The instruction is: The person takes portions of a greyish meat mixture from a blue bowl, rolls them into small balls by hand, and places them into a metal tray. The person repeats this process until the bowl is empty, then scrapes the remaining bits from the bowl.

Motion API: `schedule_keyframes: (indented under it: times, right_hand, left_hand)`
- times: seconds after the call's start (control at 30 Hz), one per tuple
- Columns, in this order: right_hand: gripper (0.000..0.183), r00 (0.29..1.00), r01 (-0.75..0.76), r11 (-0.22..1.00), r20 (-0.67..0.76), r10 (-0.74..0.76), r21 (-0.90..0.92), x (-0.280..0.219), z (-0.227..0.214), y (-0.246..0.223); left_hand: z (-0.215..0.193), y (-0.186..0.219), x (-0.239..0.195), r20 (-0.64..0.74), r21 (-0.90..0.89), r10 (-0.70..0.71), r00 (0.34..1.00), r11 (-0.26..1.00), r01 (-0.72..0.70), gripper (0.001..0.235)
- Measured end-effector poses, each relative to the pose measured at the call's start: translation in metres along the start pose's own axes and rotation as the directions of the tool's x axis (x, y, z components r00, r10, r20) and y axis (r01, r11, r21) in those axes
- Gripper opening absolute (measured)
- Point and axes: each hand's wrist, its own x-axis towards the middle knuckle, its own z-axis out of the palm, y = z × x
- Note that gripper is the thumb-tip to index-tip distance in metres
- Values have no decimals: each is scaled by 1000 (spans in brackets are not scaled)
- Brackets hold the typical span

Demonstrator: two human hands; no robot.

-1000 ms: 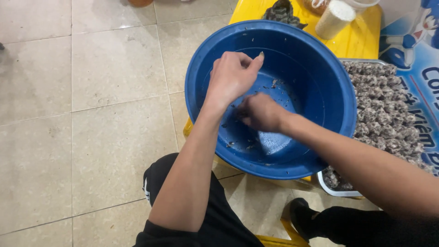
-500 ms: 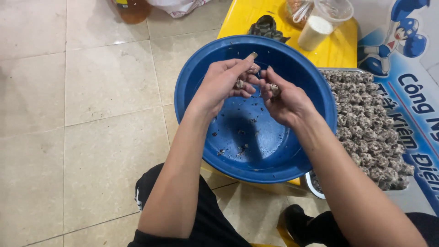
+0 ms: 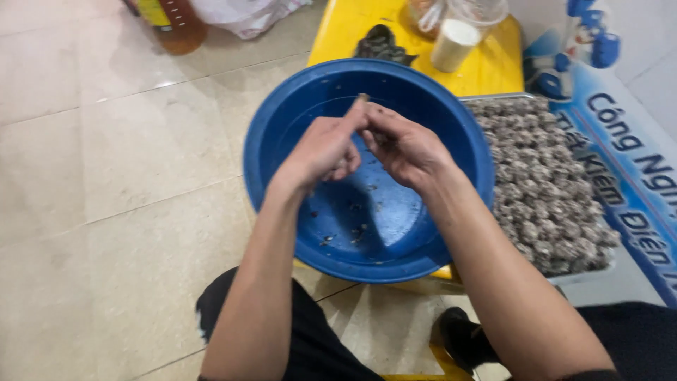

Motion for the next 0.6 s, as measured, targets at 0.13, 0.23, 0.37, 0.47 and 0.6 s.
schedule_keyframes:
  times: [0.13, 0.23, 0.37, 0.47, 0.6]
  right_hand:
    - [40, 998, 59, 994, -37, -56, 94, 25, -34, 2]
    - [47, 1000, -3, 986, 11, 1, 165, 35, -40, 9]
    - [42, 1000, 25, 997, -13, -24, 74, 12, -12, 4]
    - [55, 997, 1, 994, -71, 7, 111, 10, -5, 4]
    - [43, 989, -54, 985, -126, 75, 163, 35, -14, 17]
  left_hand:
    - [-4, 18, -8, -65, -72, 18, 998, 997, -23, 75]
    - [-9, 22, -10, -171, -132, 38, 984, 989, -61, 67]
    - [-6, 4, 2, -160, -101, 87, 983, 989, -104, 53]
    - [-1, 1, 3, -171, -46, 101, 980, 993, -111, 48]
    - [-2, 6, 1, -176, -82, 60, 983, 994, -75, 46]
